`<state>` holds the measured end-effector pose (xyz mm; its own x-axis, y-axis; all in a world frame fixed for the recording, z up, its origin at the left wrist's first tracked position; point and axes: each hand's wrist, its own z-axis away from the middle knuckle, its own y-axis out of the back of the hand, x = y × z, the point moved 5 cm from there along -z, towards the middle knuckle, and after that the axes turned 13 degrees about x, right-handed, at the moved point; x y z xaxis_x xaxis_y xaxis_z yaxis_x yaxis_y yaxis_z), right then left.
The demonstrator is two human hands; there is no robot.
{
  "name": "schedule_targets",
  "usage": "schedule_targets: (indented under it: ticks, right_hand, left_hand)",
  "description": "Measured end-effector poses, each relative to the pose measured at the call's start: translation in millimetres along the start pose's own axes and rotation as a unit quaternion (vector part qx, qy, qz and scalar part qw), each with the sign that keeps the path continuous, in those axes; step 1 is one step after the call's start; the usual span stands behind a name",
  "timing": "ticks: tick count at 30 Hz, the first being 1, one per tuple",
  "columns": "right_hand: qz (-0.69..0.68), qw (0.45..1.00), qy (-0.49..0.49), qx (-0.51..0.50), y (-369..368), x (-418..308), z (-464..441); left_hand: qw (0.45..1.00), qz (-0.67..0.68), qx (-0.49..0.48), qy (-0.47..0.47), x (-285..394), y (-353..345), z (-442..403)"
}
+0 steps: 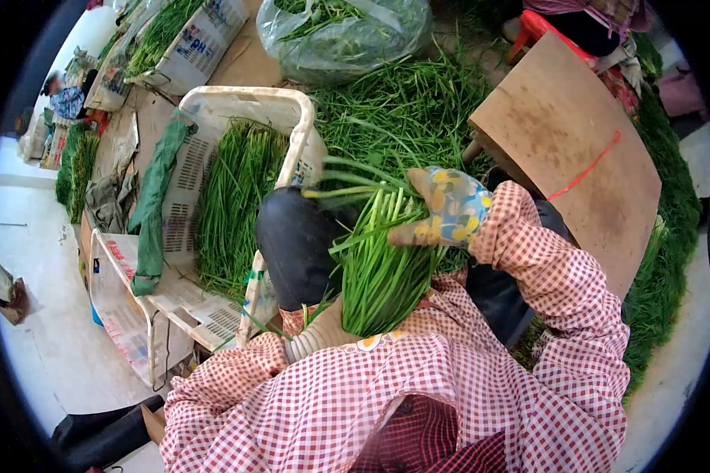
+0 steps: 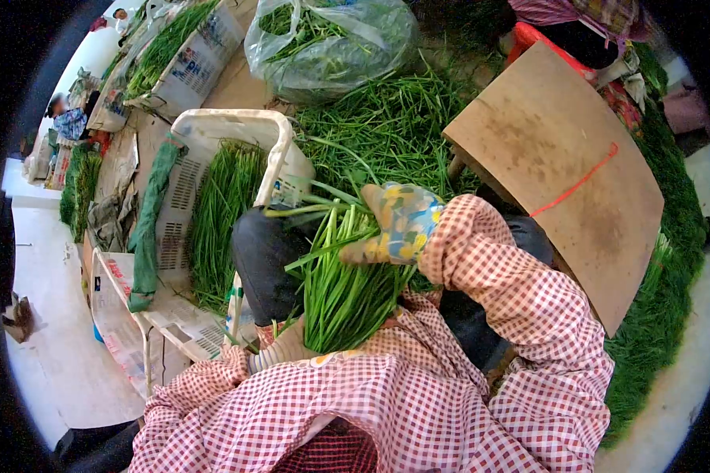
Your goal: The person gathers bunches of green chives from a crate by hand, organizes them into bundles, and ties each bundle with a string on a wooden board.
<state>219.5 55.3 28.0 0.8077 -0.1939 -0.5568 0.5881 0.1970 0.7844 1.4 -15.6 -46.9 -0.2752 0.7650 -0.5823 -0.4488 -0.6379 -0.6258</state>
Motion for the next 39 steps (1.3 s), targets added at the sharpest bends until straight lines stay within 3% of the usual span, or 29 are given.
schedule_targets:
  ticks: [2,3,4,5,6,8,9,11,12,15,16,17,18,19,20,21,24,25,26,27,28,30,31,32,35,38,39]
  right_hand:
    - [0.004,0.999,0.011,-0.035,-11.7,1.4,1.4]
    - [0.024,0.998,0.05,0.038,-18.4,6.4,6.8]
    - [0.044,0.989,0.089,0.109,-19.2,8.1,10.4]
    - [0.02,0.993,0.077,0.082,-19.0,7.0,9.6]
    - [0.026,0.994,0.079,0.074,-19.8,7.4,7.5]
    - [0.081,0.996,0.003,0.036,-26.6,18.4,1.3]
    - [0.071,0.993,0.059,0.078,-23.8,21.2,4.5]
    - [0.05,0.996,0.023,0.075,-42.0,69.3,-17.1]
    - [0.029,0.993,0.004,0.113,-28.1,82.5,-24.5]
    - [-0.147,0.975,-0.051,0.16,29.1,96.8,-37.3]
    - [-0.277,0.95,-0.105,0.1,33.6,103.5,-40.0]
    - [-0.368,0.929,-0.032,0.028,32.2,97.9,-45.0]
    - [-0.457,0.887,0.026,-0.059,34.1,69.2,-46.2]
    - [-0.121,0.978,0.132,-0.102,34.4,42.9,-38.2]
    - [-0.011,0.978,0.138,-0.159,21.8,29.5,-40.8]
    - [0.098,0.958,0.157,-0.218,9.8,16.4,-42.3]
    - [-0.138,0.908,-0.148,-0.367,-37.6,-12.3,-40.0]
    - [-0.169,0.905,0.025,-0.39,-60.9,-1.9,-46.1]
    - [-0.199,0.884,0.03,-0.422,-70.0,-6.5,-41.8]
    - [-0.229,0.861,0.033,-0.454,-77.6,-13.1,-37.6]
    - [-0.253,0.823,-0.134,-0.491,-78.4,-5.9,-24.8]
    - [-0.14,0.879,0.122,-0.439,-48.8,-38.4,-18.9]
    - [-0.012,0.902,0.151,-0.404,-44.6,-46.3,-12.0]
    - [-0.002,0.909,0.149,-0.389,-42.4,-53.4,-4.6]
    - [-0.091,0.927,0.172,-0.322,-59.7,-28.4,8.8]
    - [-0.137,0.944,0.228,-0.195,-59.8,-16.2,9.3]
    - [-0.177,0.942,0.209,-0.194,-56.8,-15.8,10.8]
  left_hand:
    - [1.0,0.0,-0.004,-0.008,2.6,2.3,4.1]
    - [0.999,-0.03,0.0,-0.021,4.0,3.6,3.7]
    - [0.993,-0.109,0.01,-0.051,7.2,5.7,4.5]
    - [0.969,-0.231,0.026,-0.089,12.9,7.0,2.8]
    - [0.92,-0.367,0.05,-0.132,16.7,9.2,4.7]
    - [0.769,-0.602,0.093,-0.193,21.1,11.7,12.0]
    - [0.674,-0.698,0.108,-0.217,22.1,12.3,15.5]
    - [0.511,-0.813,0.135,-0.243,23.5,15.9,19.2]
    - [0.46,-0.84,0.149,-0.246,23.6,19.4,20.7]
    - [0.386,-0.869,0.184,-0.25,23.4,28.5,20.6]
    - [0.394,-0.864,0.185,-0.251,25.0,30.0,17.7]
    - [0.396,-0.87,0.132,-0.264,23.0,31.2,12.8]
    - [0.352,-0.893,0.102,-0.262,26.4,48.5,5.4]
    - [0.308,-0.912,0.071,-0.261,29.8,65.8,-1.8]
    - [0.263,-0.927,0.039,-0.263,33.1,82.8,-8.8]
    - [0.32,-0.911,0.022,-0.259,23.8,64.4,-4.1]
    - [0.338,-0.911,0.05,-0.23,20.7,58.5,-2.0]
    - [0.336,-0.908,0.061,-0.242,20.5,51.0,-0.5]
    - [0.34,-0.905,0.064,-0.249,20.8,49.1,0.3]
    - [0.343,-0.901,0.067,-0.256,21.3,47.0,1.1]
    - [0.347,-0.898,0.069,-0.263,22.1,44.7,1.7]
    - [0.323,-0.917,0.116,-0.205,19.1,20.5,11.4]
    - [0.297,-0.928,0.15,-0.17,12.6,-8.7,21.6]
    - [0.294,-0.93,0.145,-0.165,12.5,-7.5,19.3]
    - [0.317,-0.92,0.103,-0.206,19.5,4.9,13.9]
    - [0.34,-0.905,0.07,-0.245,23.4,13.2,16.6]
    - [0.383,-0.896,0.086,-0.21,14.9,-15.1,25.9]
